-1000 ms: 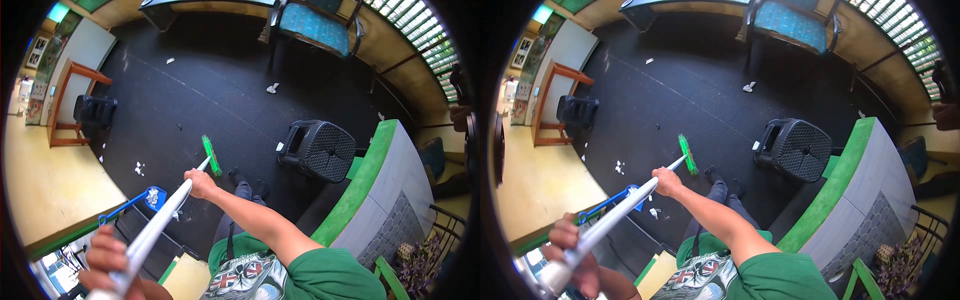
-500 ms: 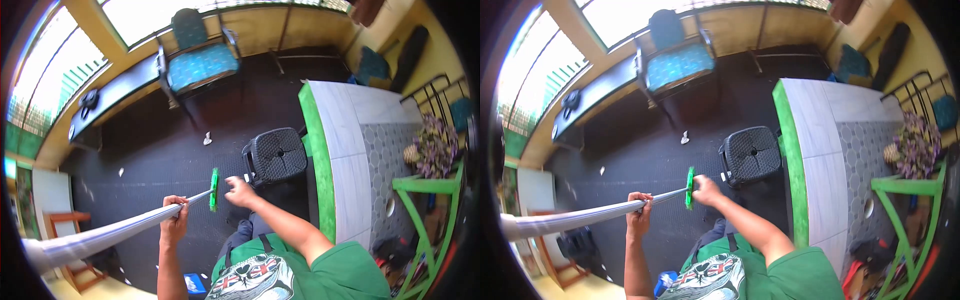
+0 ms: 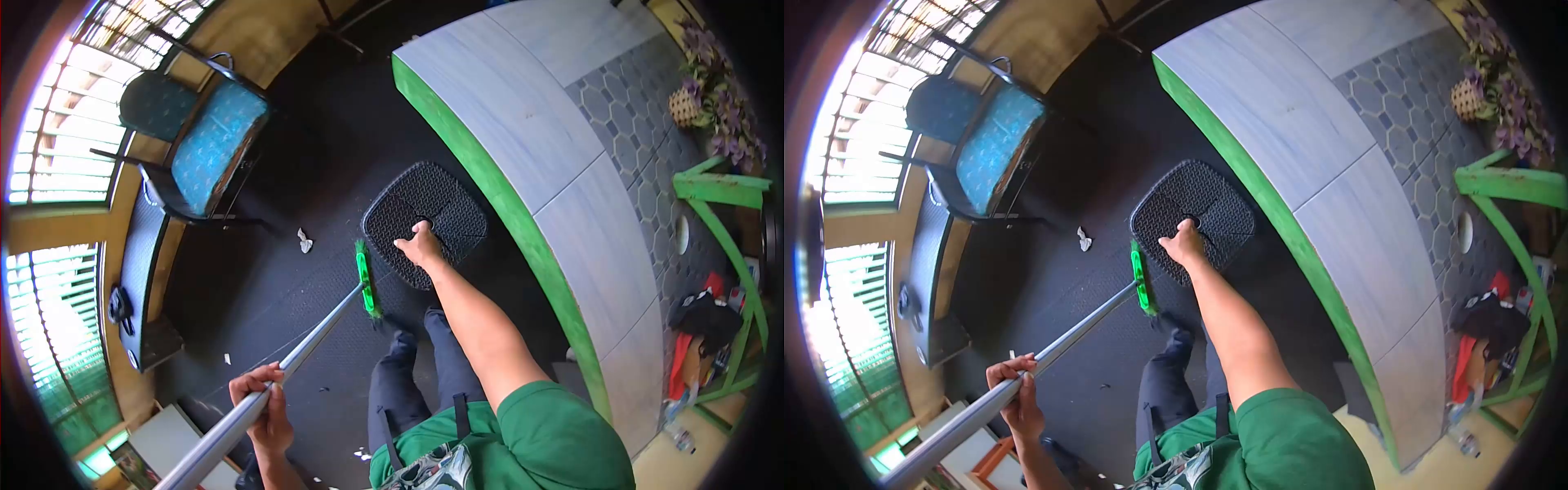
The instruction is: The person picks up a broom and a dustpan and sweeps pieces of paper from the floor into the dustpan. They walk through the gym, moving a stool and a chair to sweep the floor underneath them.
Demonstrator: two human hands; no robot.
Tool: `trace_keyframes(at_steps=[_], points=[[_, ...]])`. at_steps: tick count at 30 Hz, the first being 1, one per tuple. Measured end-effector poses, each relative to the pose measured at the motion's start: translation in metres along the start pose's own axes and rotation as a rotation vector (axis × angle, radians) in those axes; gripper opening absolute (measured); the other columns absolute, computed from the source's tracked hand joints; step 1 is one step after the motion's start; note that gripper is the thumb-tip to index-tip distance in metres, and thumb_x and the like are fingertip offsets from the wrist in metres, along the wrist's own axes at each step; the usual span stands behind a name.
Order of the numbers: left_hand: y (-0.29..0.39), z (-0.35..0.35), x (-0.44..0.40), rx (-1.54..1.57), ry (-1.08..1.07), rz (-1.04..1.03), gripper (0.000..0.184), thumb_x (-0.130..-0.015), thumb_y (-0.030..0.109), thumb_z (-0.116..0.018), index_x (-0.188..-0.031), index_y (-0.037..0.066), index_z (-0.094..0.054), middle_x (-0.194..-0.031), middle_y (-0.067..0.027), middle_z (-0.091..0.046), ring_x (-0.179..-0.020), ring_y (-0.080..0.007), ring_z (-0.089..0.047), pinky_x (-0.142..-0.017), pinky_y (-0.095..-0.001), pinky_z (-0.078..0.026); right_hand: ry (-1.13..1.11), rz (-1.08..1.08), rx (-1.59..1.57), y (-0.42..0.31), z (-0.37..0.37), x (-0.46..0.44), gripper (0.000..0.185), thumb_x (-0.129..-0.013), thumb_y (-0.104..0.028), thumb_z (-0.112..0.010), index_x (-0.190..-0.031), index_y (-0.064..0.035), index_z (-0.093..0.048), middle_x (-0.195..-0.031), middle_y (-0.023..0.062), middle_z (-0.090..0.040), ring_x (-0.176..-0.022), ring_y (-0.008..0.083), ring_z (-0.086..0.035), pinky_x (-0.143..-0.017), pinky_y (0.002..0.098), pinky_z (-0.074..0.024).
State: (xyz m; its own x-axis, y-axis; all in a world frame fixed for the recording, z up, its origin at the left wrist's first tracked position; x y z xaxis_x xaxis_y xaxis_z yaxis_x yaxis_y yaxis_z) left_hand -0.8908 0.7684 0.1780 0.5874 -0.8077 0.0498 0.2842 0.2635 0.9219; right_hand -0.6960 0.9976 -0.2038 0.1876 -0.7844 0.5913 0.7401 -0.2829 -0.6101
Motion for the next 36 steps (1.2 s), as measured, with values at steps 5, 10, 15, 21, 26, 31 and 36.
trace_keyframes(at_steps=[5, 10, 15, 21, 26, 31, 36], points=[[-0.015, -0.016, -0.026, -0.055, -0.092, 0.019, 0.013, -0.085, 0.002, -0.049, -0.092, 0.006, -0.039, -0.091, -0.0123, -0.056, -0.095, -0.0214, -0.054, -0.099, -0.0461, -0.038, 0.028, -0.008, -0.029, 0.015, -0.011, -0.027, 0.053, -0.065, -0.029, -0.079, -0.100, 0.0013, -0.054, -0.103, 0.0218, -0.061, -0.099, 0.0351, -0.059, -0.087, 0.0398, -0.0481], [-0.042, -0.024, -0.042, -0.005, -0.224, 0.061, 0.015, -0.085, 0.004, -0.052, -0.091, 0.007, -0.038, -0.092, -0.0131, -0.056, -0.096, -0.0219, -0.053, -0.098, -0.0453, -0.038, -0.322, -0.111, -0.125, 0.030, -0.036, -0.050, 0.032, -0.070, -0.024, -0.078, -0.082, -0.0050, -0.055, -0.063, 0.0070, -0.060, -0.049, 0.0162, -0.058, -0.046, 0.0338, -0.0471], [-0.062, -0.023, -0.048, 0.018, -0.324, 0.090, 0.017, -0.087, 0.005, -0.054, -0.091, 0.007, -0.038, -0.095, -0.0136, -0.056, -0.099, -0.0218, -0.053, -0.099, -0.0435, -0.037, -0.421, -0.187, -0.165, 0.035, -0.041, -0.050, 0.033, -0.070, -0.022, -0.080, -0.078, -0.0081, -0.051, -0.060, 0.0038, -0.057, -0.045, 0.0127, -0.054, -0.036, 0.0292, -0.0383], [-0.059, -0.009, -0.054, 0.088, -0.396, 0.055, 0.017, -0.087, 0.005, -0.054, -0.091, 0.006, -0.038, -0.095, -0.0138, -0.056, -0.101, -0.0220, -0.053, -0.098, -0.0423, -0.037, -0.190, 0.074, 0.249, 0.028, -0.029, -0.036, 0.042, -0.061, -0.026, -0.084, -0.085, -0.0008, -0.061, -0.077, 0.0162, -0.065, -0.071, 0.0283, -0.064, -0.065, 0.0382, -0.0513], [-0.046, -0.010, -0.053, 0.082, -0.464, -0.011, 0.016, -0.085, 0.003, -0.053, -0.092, 0.006, -0.039, -0.092, -0.0119, -0.055, -0.094, -0.0202, -0.052, -0.098, -0.0438, -0.037, -0.153, 0.022, 0.271, 0.042, -0.009, 0.012, 0.043, -0.058, -0.030, -0.084, -0.081, -0.0002, -0.064, -0.083, 0.0172, -0.066, -0.080, 0.0313, -0.064, -0.073, 0.0388, -0.0504], [-0.030, -0.028, -0.052, 0.054, -0.591, -0.037, 0.014, -0.084, 0.005, -0.053, -0.091, 0.005, -0.041, -0.090, -0.0106, -0.054, -0.091, -0.0192, -0.053, -0.098, -0.0431, -0.038, -0.146, 0.057, 0.187, 0.041, 0.021, 0.080, 0.048, -0.058, -0.027, -0.083, -0.088, 0.0050, -0.065, -0.092, 0.0223, -0.065, -0.091, 0.0357, -0.063, -0.082, 0.0407, -0.0504], [-0.010, -0.049, -0.045, 0.095, -0.771, -0.079, 0.016, -0.084, 0.002, -0.053, -0.094, 0.005, -0.040, -0.092, -0.0119, -0.056, -0.096, -0.0198, -0.052, -0.097, -0.0402, -0.037, -0.101, -0.032, 0.129, 0.065, 0.048, 0.157, 0.050, -0.060, -0.021, -0.082, -0.098, 0.0049, -0.060, -0.103, 0.0221, -0.063, -0.099, 0.0361, -0.060, -0.086, 0.0419, -0.0487]])
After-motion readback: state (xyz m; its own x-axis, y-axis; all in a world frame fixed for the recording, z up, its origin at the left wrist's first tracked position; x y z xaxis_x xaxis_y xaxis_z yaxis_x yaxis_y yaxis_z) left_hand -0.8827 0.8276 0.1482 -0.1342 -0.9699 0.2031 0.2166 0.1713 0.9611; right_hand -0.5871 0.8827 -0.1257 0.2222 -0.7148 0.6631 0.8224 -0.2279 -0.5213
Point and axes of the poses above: each hand's wrist, its own x-axis away from the middle knuckle, its own z-axis out of the back of the hand, y = z × x, the point moved 10 cm from there along -x, towards the middle knuckle
